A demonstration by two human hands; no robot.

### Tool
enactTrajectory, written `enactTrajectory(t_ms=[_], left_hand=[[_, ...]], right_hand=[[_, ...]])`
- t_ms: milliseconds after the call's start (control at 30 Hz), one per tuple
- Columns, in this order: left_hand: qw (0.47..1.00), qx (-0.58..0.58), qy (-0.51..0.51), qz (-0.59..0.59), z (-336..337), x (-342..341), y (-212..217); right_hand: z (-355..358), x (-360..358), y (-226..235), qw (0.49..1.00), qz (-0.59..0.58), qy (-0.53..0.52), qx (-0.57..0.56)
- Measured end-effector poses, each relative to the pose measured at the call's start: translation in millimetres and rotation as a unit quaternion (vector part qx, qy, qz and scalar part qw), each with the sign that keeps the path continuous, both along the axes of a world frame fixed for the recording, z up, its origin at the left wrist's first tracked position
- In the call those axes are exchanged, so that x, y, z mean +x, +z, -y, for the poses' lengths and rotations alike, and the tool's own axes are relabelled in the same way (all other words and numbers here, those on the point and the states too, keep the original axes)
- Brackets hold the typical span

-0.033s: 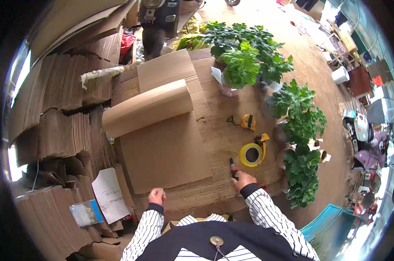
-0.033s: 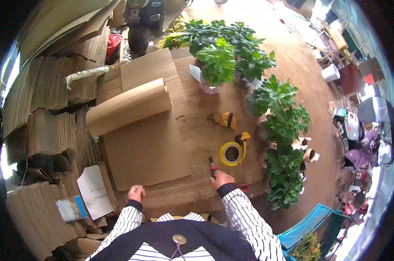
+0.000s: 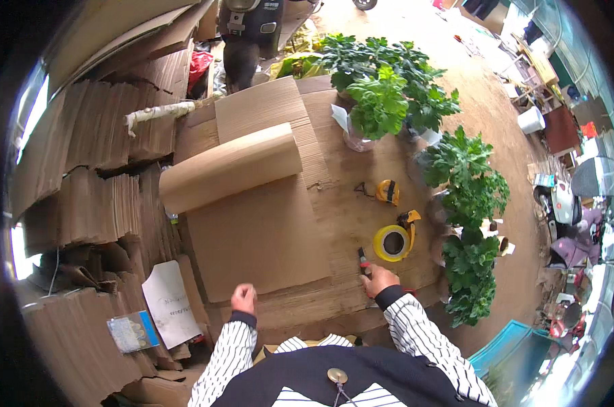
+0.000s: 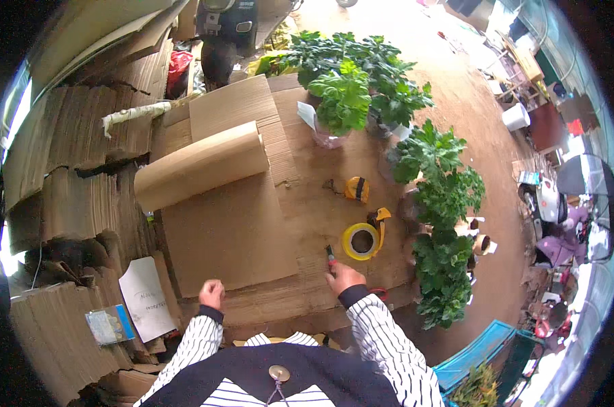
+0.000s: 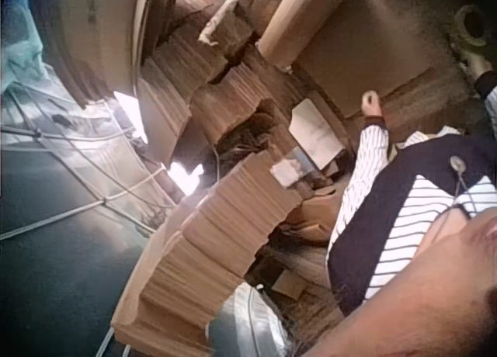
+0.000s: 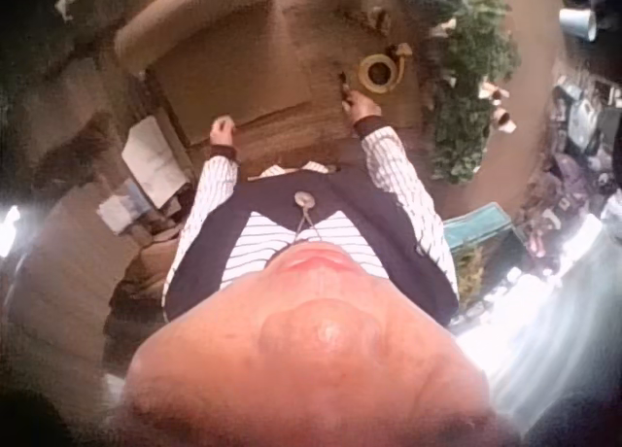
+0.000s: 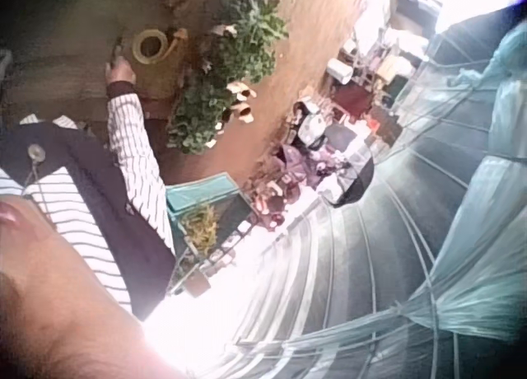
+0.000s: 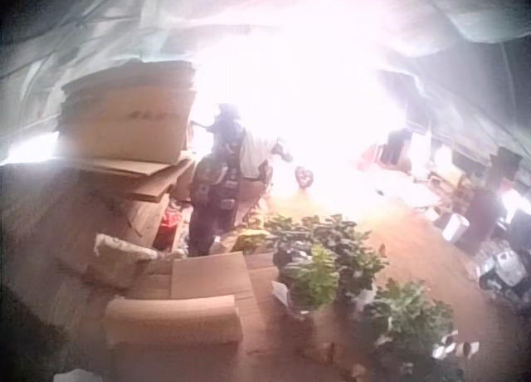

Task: The person assembles cardboard planters by rolling corrugated cardboard into cylinders, inserting a plant, and sealing the seams with tape. They use scissors to trim excess cardboard and a tape dispenser to secure the structure.

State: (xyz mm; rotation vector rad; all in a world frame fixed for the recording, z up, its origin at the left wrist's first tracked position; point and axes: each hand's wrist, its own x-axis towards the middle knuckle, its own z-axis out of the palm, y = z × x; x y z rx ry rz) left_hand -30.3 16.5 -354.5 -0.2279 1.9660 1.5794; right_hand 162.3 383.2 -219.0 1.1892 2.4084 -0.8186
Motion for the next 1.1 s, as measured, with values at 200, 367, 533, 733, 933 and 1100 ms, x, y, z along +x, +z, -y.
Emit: enactTrajectory(t_ms=[200,367,533,733,933,1100], left_hand=[[0.835,-0.292,-0.171,-0.435,-121.0,-93.3,-14.4],[0.838,-0.359,-0.166,-0.377,-150.6,-99.4,-29.1],[0.798,-0.393,-0.211,-0.405,-148.1,-102.3,-28.3],[0.796,-0.387,-0.221,-0.41,-147.4,-102.9,-23.5],[0.8,-0.397,-0.218,-0.393,-152.0,-100.1,-25.1],[0.798,-0.399,-0.237,-0.385,-156.2,-103.8,-12.7]], right_hand=[[-78.2,-74.0,-39.4,0.996,-0.082,-0.003,0.029],[-198.0,-122.9,-99.9,0.964,-0.192,0.019,0.183],[-304.9,-173.8,-121.1,0.937,-0.313,-0.15,-0.033],[-329.6,-219.6,-117.6,0.864,-0.387,-0.198,-0.252],[-325.7,-228.0,-128.5,0.842,-0.417,-0.219,-0.263],[-324.7,-234.6,-138.2,0.83,-0.436,-0.227,-0.262]])
